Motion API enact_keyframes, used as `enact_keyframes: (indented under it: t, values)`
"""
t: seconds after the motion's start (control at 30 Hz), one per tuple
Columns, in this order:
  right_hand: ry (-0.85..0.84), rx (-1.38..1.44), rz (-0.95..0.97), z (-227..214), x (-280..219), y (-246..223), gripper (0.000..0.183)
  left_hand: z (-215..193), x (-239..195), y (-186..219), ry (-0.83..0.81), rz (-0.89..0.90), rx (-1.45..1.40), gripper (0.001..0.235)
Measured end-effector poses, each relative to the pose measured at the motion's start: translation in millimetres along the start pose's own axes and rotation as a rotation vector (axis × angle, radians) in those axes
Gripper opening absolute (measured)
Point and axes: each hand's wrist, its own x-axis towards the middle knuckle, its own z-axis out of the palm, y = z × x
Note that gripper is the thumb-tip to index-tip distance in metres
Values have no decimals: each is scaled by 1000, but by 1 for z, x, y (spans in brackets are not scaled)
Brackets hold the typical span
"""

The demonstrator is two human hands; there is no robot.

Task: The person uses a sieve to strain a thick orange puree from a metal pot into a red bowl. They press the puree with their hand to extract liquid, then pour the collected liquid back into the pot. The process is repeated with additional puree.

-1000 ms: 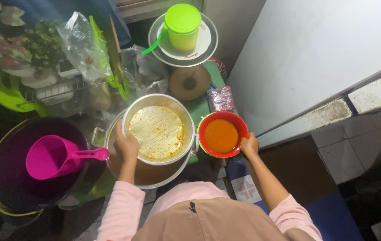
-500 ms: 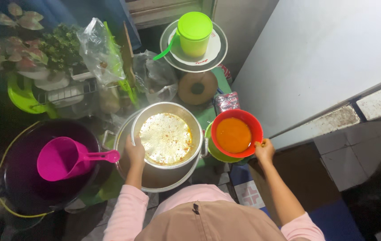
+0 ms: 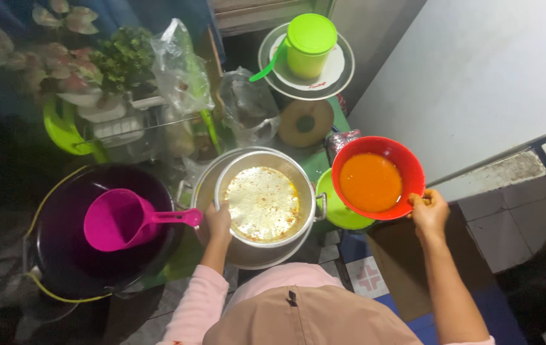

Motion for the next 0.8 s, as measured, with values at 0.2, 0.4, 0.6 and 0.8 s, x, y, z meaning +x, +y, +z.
enact_keyframes:
  t: [0.2, 0.4, 0.6, 0.8]
  values:
    - [-77, 100, -87, 12, -33, -57, 14, -6, 8, -22, -29, -122, -164, 36]
    - [-174, 146, -117, 38, -67, -107, 11, -8, 2, -4, -98, -267, -408, 39]
    - [-221, 124, -144, 61, -95, -152, 11, -12, -1, 20, -148, -213, -407, 39]
    - [-229, 99, -211, 69, -111, -183, 10, -19, -9, 37, -71, -157, -275, 44]
